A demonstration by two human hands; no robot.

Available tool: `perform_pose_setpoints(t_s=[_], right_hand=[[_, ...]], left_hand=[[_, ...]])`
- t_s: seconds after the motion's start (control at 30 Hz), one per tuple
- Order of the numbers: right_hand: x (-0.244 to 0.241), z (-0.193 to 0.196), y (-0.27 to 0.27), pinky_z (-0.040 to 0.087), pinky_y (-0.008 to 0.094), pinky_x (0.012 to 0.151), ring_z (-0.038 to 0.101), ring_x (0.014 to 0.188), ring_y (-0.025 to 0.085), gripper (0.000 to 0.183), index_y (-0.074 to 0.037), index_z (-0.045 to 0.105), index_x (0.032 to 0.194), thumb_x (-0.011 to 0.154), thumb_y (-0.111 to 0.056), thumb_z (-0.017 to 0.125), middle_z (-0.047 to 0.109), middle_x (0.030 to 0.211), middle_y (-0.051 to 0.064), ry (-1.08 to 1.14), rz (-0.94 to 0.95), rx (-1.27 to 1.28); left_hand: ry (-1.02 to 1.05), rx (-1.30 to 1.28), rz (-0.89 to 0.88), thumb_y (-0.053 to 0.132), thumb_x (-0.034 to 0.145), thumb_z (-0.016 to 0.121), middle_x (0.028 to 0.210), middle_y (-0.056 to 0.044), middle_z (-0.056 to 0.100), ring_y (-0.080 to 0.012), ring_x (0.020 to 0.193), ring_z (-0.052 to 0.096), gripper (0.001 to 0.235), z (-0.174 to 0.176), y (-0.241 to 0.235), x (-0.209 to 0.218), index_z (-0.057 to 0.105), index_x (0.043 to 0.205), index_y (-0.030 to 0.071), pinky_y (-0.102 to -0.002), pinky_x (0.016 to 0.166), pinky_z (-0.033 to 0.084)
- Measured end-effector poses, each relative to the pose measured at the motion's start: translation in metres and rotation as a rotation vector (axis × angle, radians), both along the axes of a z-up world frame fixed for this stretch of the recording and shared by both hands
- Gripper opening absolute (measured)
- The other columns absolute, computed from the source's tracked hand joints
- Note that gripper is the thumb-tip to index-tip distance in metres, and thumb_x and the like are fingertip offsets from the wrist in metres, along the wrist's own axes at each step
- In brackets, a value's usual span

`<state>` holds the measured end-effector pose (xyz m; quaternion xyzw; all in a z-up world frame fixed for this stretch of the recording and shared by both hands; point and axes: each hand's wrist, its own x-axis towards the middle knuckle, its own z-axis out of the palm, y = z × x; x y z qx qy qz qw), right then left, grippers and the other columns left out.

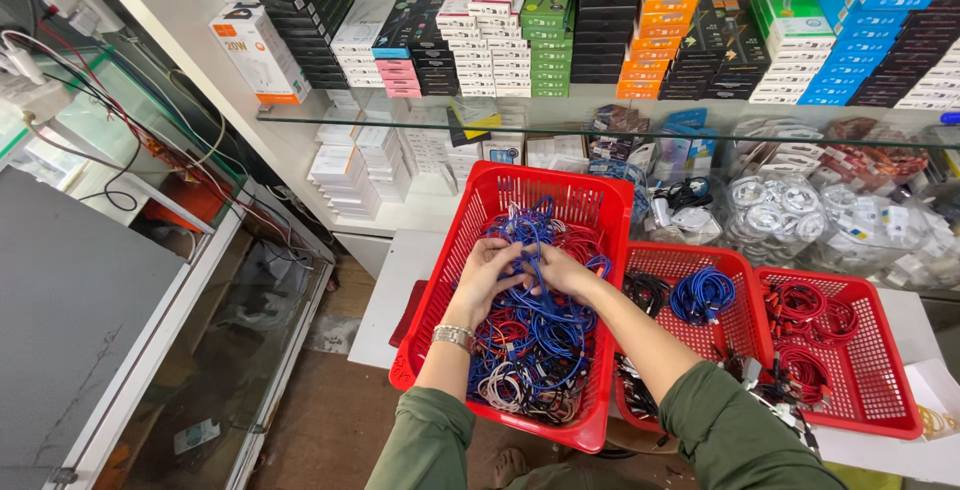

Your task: The person sorts tangled cables from a large red basket into two smaller red baskets by color. They repeatedly pick up individual cables, separate them, and place blue cables into one basket and red cables into another.

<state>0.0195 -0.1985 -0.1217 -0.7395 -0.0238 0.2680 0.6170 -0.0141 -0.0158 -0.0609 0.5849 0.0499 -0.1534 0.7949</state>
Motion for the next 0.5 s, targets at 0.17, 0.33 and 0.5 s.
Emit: perform_pose_setpoints(t_s=[0.17,0.33,0.5], right_hand=[[0.009,0.085,0.012,0.058,0.037,0.077,0.069,0.092,0.012,0.045,-0.007,0.058,0.136,0.091,-0.007,0.057,0.07,0.103,0.003,-0.744,0.236,-0.264],[0.021,0.201,-0.022,0.05,0.035,0.061,0.059,0.064,0.018,0.031,-0.007,0.074,0.116,0.107,-0.027,0.052,0.061,0.069,0.007,-0.623,0.054,-0.417],[0.031,0.234,-0.081,0.046,0.029,0.064,0.06,0.066,0.009,0.027,-0.005,0.078,0.104,0.098,-0.028,0.065,0.065,0.069,-0.005,-0.659,0.092,-0.625]], left_hand=[[0.027,0.129,-0.074,0.024,0.098,0.068,0.104,-0.007,0.065,-0.0188,0.088,0.07,0.038,0.03,-0.006,0.002,0.052,0.126,0.005,-0.031,0.066,0.061],[-0.208,0.132,-0.265,0.021,0.099,0.058,0.111,-0.01,0.078,-0.0156,0.082,0.078,0.036,0.069,0.025,0.018,0.057,0.131,0.004,-0.018,0.044,0.036],[-0.198,0.294,-0.288,0.01,0.095,0.058,0.102,-0.012,0.08,-0.0121,0.062,0.068,0.028,0.067,0.044,0.028,0.072,0.119,0.004,-0.022,0.049,0.042]])
